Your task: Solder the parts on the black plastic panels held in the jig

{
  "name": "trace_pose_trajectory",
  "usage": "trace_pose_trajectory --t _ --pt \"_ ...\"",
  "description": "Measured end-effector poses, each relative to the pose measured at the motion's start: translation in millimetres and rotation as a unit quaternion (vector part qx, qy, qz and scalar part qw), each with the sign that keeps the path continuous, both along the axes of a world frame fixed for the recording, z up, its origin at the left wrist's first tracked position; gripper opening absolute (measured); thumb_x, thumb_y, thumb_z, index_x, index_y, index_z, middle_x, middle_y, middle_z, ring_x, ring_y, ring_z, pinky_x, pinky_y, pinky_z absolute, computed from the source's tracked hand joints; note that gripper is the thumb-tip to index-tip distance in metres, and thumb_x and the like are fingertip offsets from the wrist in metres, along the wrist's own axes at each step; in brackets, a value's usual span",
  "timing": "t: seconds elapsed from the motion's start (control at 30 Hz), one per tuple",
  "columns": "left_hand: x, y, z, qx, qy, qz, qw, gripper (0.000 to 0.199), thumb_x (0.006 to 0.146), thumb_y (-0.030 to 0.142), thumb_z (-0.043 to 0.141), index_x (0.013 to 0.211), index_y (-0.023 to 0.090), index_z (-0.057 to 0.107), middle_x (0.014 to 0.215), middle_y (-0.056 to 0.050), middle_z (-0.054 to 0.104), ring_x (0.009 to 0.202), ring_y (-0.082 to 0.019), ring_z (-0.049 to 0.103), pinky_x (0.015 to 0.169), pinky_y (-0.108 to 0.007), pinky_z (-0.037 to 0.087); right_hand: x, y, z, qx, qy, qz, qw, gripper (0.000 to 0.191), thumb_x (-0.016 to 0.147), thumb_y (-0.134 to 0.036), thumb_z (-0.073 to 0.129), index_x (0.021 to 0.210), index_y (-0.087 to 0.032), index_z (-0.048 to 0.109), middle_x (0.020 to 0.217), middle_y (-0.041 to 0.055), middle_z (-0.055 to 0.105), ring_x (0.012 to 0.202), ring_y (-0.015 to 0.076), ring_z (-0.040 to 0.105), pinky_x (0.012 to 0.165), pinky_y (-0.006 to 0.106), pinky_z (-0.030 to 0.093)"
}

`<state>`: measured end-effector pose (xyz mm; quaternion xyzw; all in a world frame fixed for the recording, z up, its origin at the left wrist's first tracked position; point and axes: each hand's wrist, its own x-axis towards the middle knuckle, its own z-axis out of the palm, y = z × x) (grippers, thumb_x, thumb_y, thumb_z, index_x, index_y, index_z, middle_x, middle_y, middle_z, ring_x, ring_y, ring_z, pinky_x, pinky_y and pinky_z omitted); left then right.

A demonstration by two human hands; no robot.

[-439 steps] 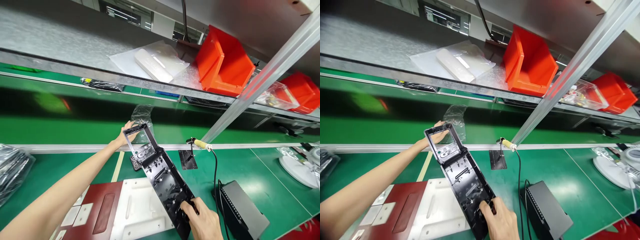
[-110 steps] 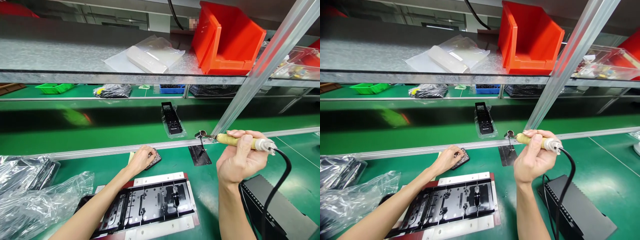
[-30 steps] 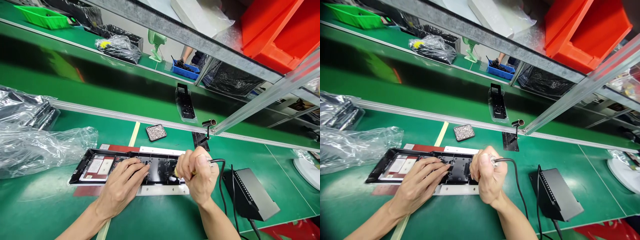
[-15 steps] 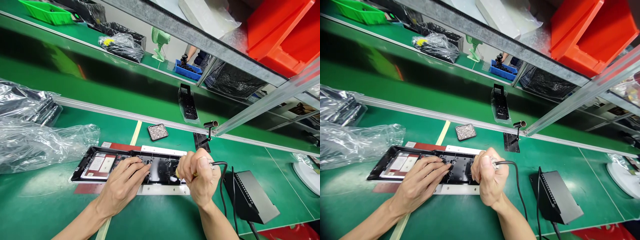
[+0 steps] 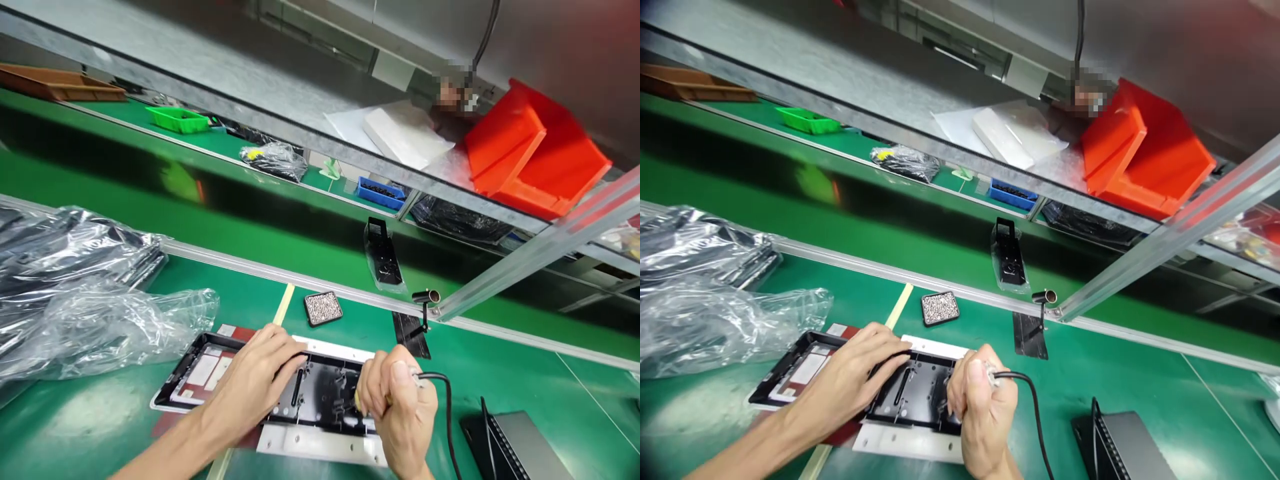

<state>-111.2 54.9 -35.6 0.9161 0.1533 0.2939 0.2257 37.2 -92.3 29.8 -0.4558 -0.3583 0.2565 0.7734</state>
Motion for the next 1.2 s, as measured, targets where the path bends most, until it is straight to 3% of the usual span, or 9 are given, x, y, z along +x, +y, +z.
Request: trace_pose_trajectory --t 0.13,0.27,0.37,0.53,0.7,0.83,0.97,1.07,1.2 --pt "38.7 46.0 11.8 -0.043 0.119 0.015 0.992 0.021 0.1 0.024 0.054 0.109 0.019 0.073 0.104 -0.007 0.072 0.103 -0.025 0.062 0.095 -0.041 0.049 0.1 3.5 -1.5 0.013 -0.004 -0.004 1.0 0.041 0.104 -0.034 0.048 0.066 -0.021 0.04 0.049 -0.0058 0.037 0.042 0.0077 0.035 0.039 0.019 0.033" --pt "83.6 85.3 0.1 -0.049 0.136 0.007 0.989 0.021 0.097 0.02 0.053 0.098 0.017 0.075 0.101 -0.008 0.074 0.103 -0.026 0.063 0.089 -0.038 0.05 0.3 4.8 -9.4 0.025 -0.006 -0.002 1.0 0.04 0.104 -0.032 0.045 0.066 -0.021 0.039 0.05 -0.0062 0.035 0.041 0.0073 0.03 0.037 0.018 0.031" --pt "110.2 100.7 -14.1 -0.042 0.139 -0.011 0.989 0.021 0.094 0.017 0.054 0.088 0.017 0.073 0.092 -0.007 0.073 0.097 -0.025 0.063 0.085 -0.035 0.049 0.3 5.6 -17.3 0.043 -0.009 -0.009 0.999 0.037 0.105 -0.031 0.042 0.069 -0.022 0.04 0.051 -0.0067 0.033 0.04 0.0074 0.026 0.036 0.018 0.027" --pt "134.8 106.2 -30.5 -0.012 0.139 -0.045 0.989 0.021 0.096 0.019 0.053 0.086 0.016 0.072 0.088 -0.008 0.071 0.092 -0.023 0.058 0.082 -0.034 0.046 0.6 6.5 -22.0 0.054 -0.02 -0.009 0.998 0.035 0.104 -0.031 0.041 0.071 -0.022 0.039 0.051 -0.0068 0.03 0.039 0.0084 0.026 0.034 0.018 0.025" --pt "143.0 105.4 -40.5 0.023 0.143 -0.063 0.987 0.022 0.098 0.019 0.052 0.09 0.015 0.072 0.092 -0.01 0.068 0.093 -0.024 0.055 0.089 -0.037 0.044 1.9 5.9 -17.8 0.049 -0.023 0.005 0.998 0.033 0.105 -0.029 0.039 0.072 -0.023 0.041 0.052 -0.0064 0.031 0.04 0.0086 0.028 0.036 0.018 0.026" --pt "145.8 104.1 -39.4 0.035 0.142 -0.067 0.987 0.024 0.099 0.019 0.049 0.089 0.014 0.07 0.092 -0.011 0.066 0.093 -0.024 0.055 0.093 -0.04 0.044 2.2 5.0 -13.8 0.033 -0.03 0.005 0.999 0.035 0.105 -0.03 0.039 0.071 -0.023 0.04 0.052 -0.0062 0.032 0.041 0.0087 0.028 0.036 0.018 0.026" --pt "142.0 101.1 -22.4 0.009 0.132 -0.05 0.99 0.02 0.093 0.014 0.052 0.08 0.014 0.067 0.084 -0.011 0.067 0.093 -0.025 0.057 0.088 -0.038 0.046 0.7 4.2 -8.4 0.02 -0.04 -0.005 0.999 0.036 0.104 -0.032 0.042 0.07 -0.022 0.039 0.05 -0.0059 0.035 0.04 0.0088 0.03 0.036 0.018 0.03" --pt "128.9 91.9 -4.1 -0.051 0.122 -0.024 0.991 0.019 0.089 0.01 0.052 0.078 0.015 0.066 0.075 -0.007 0.067 0.083 -0.022 0.061 0.077 -0.033 0.047 -0.4 2.9 -3.0 0.006 -0.029 -0.01 1.0 0.036 0.104 -0.03 0.043 0.069 -0.021 0.04 0.05 -0.0058 0.036 0.042 0.0086 0.032 0.039 0.018 0.032" --pt "100.1 63.1 14.6 -0.139 0.108 -0.063 0.982 0.013 0.089 0.017 0.059 0.087 0.016 0.071 0.085 -0.002 0.074 0.077 -0.016 0.067 0.073 -0.026 0.049 0.3 1.3 2.4 0.003 -0.02 -0.012 1.0 0.036 0.104 -0.03 0.046 0.069 -0.021 0.043 0.052 -0.0054 0.037 0.044 0.009 0.036 0.041 0.019 0.034"
